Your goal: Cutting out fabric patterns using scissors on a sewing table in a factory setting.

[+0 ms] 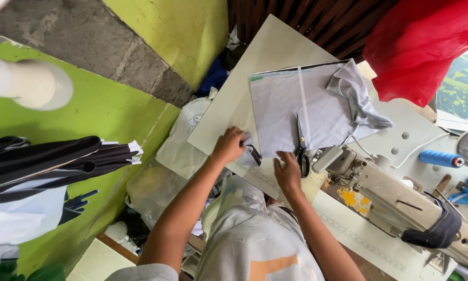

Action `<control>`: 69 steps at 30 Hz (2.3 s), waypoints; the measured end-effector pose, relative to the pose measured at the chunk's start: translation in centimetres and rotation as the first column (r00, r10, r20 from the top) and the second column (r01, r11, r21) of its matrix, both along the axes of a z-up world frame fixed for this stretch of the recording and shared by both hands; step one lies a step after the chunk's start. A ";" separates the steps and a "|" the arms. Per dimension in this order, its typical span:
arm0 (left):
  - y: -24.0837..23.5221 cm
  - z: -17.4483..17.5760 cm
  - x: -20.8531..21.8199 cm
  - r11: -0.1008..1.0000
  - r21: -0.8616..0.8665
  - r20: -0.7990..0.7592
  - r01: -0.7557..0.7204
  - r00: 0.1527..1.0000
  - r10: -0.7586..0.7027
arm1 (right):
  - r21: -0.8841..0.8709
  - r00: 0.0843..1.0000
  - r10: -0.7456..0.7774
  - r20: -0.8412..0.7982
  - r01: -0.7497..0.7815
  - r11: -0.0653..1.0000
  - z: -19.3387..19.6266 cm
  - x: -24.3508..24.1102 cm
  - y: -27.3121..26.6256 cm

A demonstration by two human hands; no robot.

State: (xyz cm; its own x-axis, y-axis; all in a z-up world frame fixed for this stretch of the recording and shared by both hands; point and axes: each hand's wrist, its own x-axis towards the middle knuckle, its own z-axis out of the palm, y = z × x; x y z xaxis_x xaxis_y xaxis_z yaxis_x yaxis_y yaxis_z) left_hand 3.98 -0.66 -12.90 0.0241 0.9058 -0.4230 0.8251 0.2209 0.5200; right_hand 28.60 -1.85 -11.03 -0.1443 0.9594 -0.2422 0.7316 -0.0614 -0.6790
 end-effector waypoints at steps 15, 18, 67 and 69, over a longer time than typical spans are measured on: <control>-6.5 -3.5 -4.3 0.906 0.385 -0.114 -0.174 0.965 0.234 | -0.210 0.940 -0.130 0.315 0.203 0.957 1.2 4.4 0.6; -5.4 2.3 -4.7 0.912 0.348 -0.099 -0.218 0.959 0.267 | -0.278 0.932 -0.111 0.345 0.215 0.936 0.8 4.6 0.4; -3.2 -0.3 0.7 0.999 -0.037 -0.386 -0.004 0.923 -0.011 | -0.701 0.932 -0.315 -0.179 0.104 0.706 6.4 9.6 -9.2; -3.1 0.5 0.6 1.000 -0.015 -0.383 -0.022 0.924 0.014 | -0.688 0.937 -0.287 -0.200 0.074 0.722 5.8 9.9 -9.5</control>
